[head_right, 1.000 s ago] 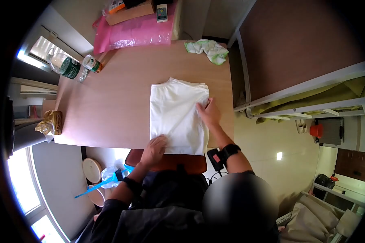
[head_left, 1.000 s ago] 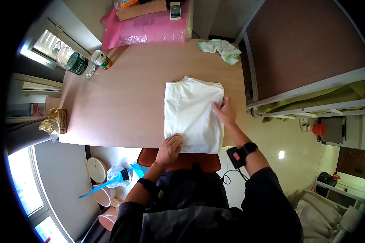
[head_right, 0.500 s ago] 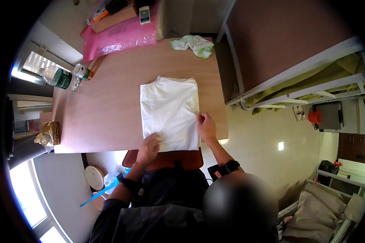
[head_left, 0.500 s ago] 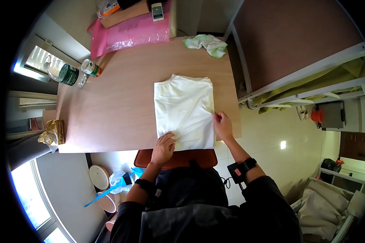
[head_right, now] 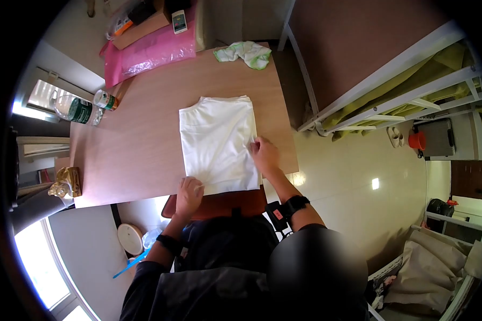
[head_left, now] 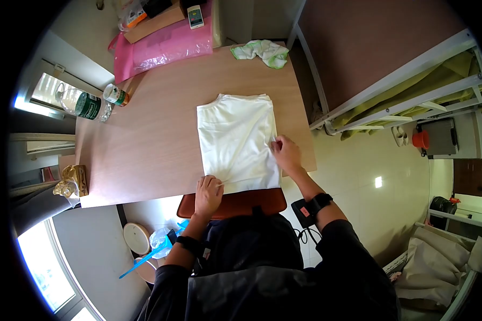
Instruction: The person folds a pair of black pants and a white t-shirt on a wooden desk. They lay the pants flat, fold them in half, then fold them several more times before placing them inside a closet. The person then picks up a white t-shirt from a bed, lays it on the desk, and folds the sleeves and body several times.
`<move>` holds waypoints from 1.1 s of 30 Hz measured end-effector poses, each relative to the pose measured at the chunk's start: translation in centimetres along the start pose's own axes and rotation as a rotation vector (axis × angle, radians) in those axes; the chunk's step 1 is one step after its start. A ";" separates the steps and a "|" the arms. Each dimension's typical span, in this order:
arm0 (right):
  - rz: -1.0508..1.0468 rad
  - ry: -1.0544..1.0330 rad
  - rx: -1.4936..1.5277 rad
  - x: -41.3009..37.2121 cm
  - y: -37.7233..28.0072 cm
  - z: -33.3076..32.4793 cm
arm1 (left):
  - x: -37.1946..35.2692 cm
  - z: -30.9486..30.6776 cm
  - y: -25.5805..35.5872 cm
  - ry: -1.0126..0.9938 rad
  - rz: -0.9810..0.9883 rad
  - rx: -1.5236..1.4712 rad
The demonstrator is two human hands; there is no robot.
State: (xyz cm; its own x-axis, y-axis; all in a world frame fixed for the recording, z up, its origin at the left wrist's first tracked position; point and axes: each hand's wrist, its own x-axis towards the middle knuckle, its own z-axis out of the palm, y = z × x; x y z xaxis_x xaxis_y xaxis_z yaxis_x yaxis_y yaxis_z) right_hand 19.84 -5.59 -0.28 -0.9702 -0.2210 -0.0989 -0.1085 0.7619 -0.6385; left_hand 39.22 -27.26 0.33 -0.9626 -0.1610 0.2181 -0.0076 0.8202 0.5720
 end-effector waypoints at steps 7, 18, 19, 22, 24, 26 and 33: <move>-0.151 0.051 -0.092 -0.8 -0.3 0.2 | 0.0 -0.1 0.0 -0.029 -0.010 0.008; 0.061 -0.042 0.021 0.2 1.7 -0.2 | 0.1 -0.5 -0.2 -0.072 -0.029 0.018; 0.164 -0.092 0.082 0.4 2.6 -0.5 | 0.1 -0.5 -0.3 -0.076 -0.024 0.014; 0.148 -0.084 0.069 0.0 3.9 -0.3 | 0.1 -0.4 -0.5 -0.098 -0.027 0.012; 0.172 -0.078 0.066 -0.3 3.3 -0.4 | -0.1 -0.4 -0.5 -0.109 -0.034 0.020; 0.193 -0.066 0.065 -0.8 1.1 -1.3 | 0.0 -0.6 -0.4 -0.092 -0.022 0.016; 0.086 -0.046 -0.014 -1.7 2.5 0.6 | -0.3 -0.8 -0.3 -0.054 -0.011 0.045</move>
State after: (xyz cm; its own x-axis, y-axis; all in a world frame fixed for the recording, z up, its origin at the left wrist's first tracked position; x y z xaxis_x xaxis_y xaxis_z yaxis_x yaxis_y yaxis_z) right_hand 21.34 -3.71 -2.13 -0.9652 -0.1816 -0.1881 -0.0283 0.7877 -0.6154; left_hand 39.67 -27.89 0.70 -0.9757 -0.1408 0.1681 -0.0290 0.8428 0.5375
